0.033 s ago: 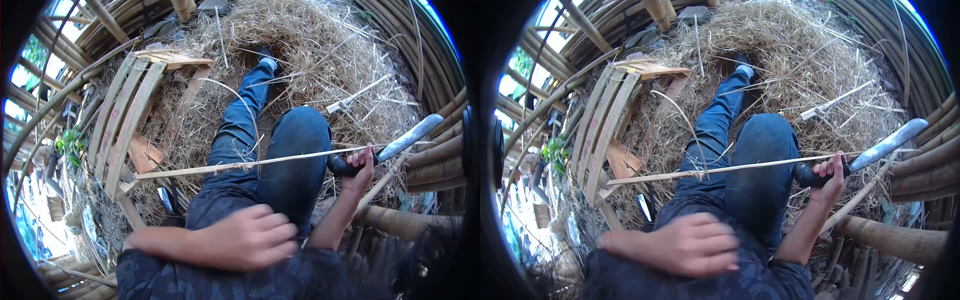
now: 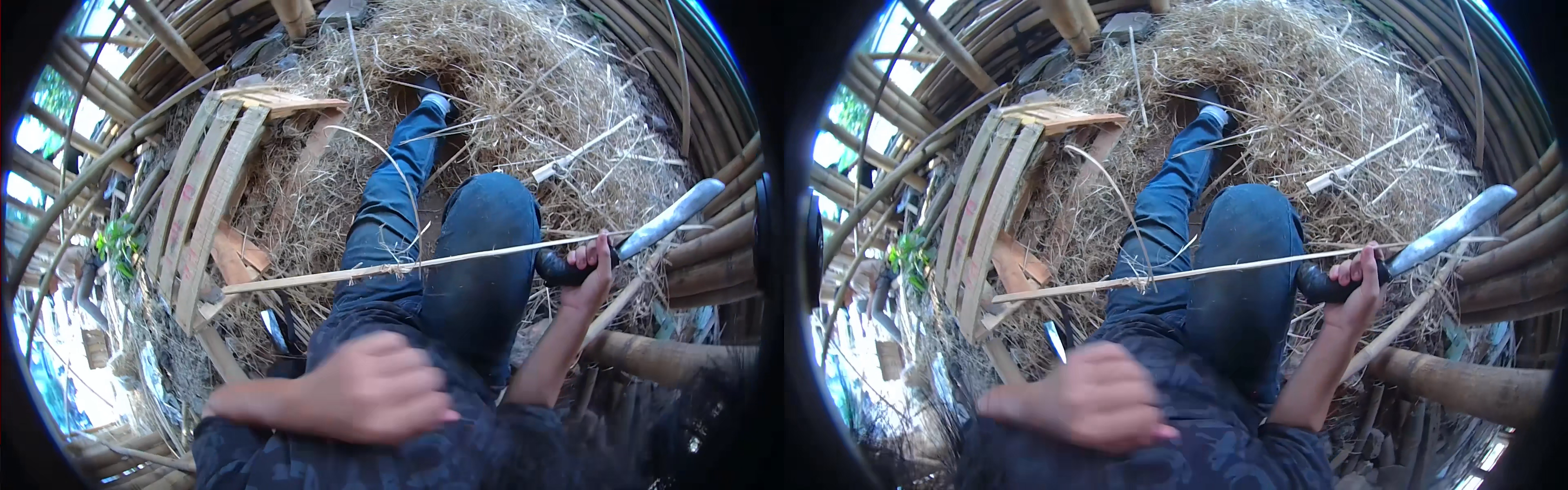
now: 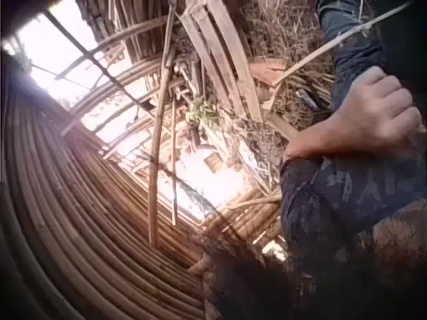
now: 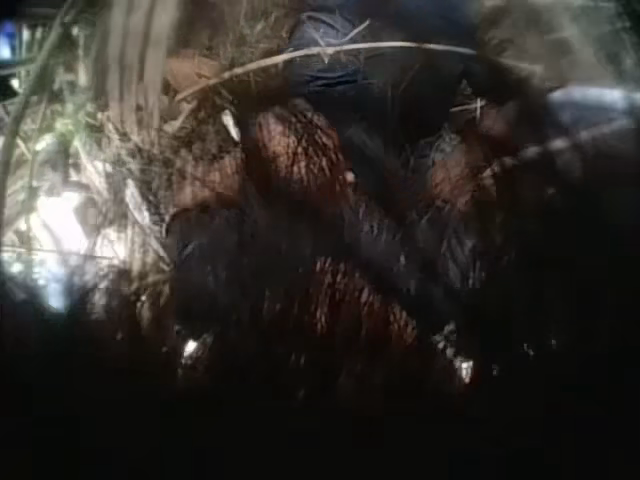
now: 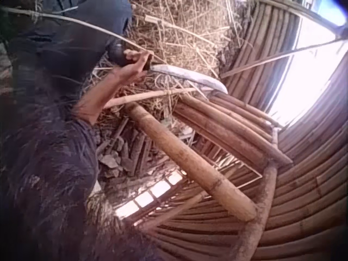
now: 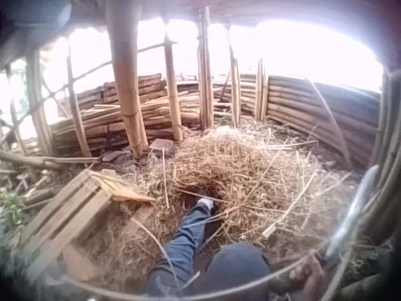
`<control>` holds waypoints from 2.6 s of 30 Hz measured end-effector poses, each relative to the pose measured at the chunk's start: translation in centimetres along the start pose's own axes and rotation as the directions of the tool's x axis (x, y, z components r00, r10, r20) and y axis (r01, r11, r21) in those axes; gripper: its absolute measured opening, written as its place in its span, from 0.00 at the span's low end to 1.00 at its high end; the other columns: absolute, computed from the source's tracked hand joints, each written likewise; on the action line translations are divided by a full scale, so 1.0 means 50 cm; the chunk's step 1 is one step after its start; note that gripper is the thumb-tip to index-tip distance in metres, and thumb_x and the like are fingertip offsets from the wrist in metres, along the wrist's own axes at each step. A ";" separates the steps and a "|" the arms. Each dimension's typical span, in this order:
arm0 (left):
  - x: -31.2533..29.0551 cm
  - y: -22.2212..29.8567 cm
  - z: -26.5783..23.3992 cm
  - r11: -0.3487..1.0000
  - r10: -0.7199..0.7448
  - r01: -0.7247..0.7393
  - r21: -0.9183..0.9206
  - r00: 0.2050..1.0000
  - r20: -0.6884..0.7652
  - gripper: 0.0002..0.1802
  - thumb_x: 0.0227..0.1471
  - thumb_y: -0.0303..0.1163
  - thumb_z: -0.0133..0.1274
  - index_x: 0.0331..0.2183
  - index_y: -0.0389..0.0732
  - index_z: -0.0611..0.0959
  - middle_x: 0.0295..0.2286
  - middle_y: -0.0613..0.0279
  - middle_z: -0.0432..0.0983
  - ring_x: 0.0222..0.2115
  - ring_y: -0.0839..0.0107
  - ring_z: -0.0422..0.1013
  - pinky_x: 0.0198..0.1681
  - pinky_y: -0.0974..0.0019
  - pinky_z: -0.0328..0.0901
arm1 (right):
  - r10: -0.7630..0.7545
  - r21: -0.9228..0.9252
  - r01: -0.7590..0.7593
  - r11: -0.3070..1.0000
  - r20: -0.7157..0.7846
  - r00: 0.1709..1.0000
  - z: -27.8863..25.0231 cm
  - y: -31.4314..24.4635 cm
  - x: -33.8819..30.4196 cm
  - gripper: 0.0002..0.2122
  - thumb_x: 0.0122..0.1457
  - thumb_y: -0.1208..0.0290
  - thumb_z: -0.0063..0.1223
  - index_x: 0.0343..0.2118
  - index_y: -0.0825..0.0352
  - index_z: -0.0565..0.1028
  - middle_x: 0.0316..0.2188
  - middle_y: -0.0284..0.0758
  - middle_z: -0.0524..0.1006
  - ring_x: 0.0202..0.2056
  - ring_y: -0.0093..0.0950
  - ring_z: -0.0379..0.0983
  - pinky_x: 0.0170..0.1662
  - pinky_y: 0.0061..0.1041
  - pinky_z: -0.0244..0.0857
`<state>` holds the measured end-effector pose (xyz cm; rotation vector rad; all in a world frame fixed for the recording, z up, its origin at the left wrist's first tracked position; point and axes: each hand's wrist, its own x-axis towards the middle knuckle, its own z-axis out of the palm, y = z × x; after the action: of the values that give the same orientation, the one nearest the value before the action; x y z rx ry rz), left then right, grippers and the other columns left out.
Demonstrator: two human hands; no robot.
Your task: The person scrapes and whittles a thin bamboo stick using a machete.
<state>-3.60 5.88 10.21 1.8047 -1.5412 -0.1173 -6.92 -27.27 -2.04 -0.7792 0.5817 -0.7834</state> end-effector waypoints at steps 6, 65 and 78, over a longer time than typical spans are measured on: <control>-0.047 -0.052 -0.114 0.521 -0.351 0.466 0.715 0.880 -0.319 0.17 0.47 0.44 0.62 0.27 0.39 0.78 0.26 0.61 0.72 0.33 0.60 0.70 0.38 0.55 0.62 | -0.024 0.010 0.025 1.000 -0.044 0.999 0.003 -0.006 0.002 0.05 0.60 0.72 0.55 0.35 0.64 0.71 0.16 0.23 0.60 0.17 0.17 0.58 0.23 0.22 0.59; -0.146 -0.295 0.253 0.638 -0.670 0.683 -0.355 0.720 0.180 0.09 0.51 0.33 0.53 0.26 0.37 0.79 0.21 0.45 0.74 0.22 0.46 0.71 0.25 0.56 0.64 | 0.343 -0.649 -0.004 0.761 0.397 0.851 0.065 -0.156 0.040 0.12 0.48 0.83 0.58 0.35 0.68 0.69 0.14 0.29 0.68 0.10 0.18 0.63 0.14 0.19 0.58; -0.121 -0.302 0.291 0.721 -0.603 0.604 -0.339 0.788 0.121 0.13 0.52 0.39 0.56 0.25 0.39 0.82 0.21 0.46 0.76 0.25 0.46 0.73 0.27 0.51 0.66 | 0.518 -0.645 -0.263 0.718 0.241 0.821 0.030 -0.172 0.001 0.09 0.47 0.83 0.50 0.28 0.64 0.63 0.10 0.28 0.60 0.08 0.22 0.58 0.13 0.25 0.58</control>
<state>-0.42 4.32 -11.32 1.9224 -0.7897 -0.6770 -9.24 -30.72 5.63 -1.2997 0.5877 0.0071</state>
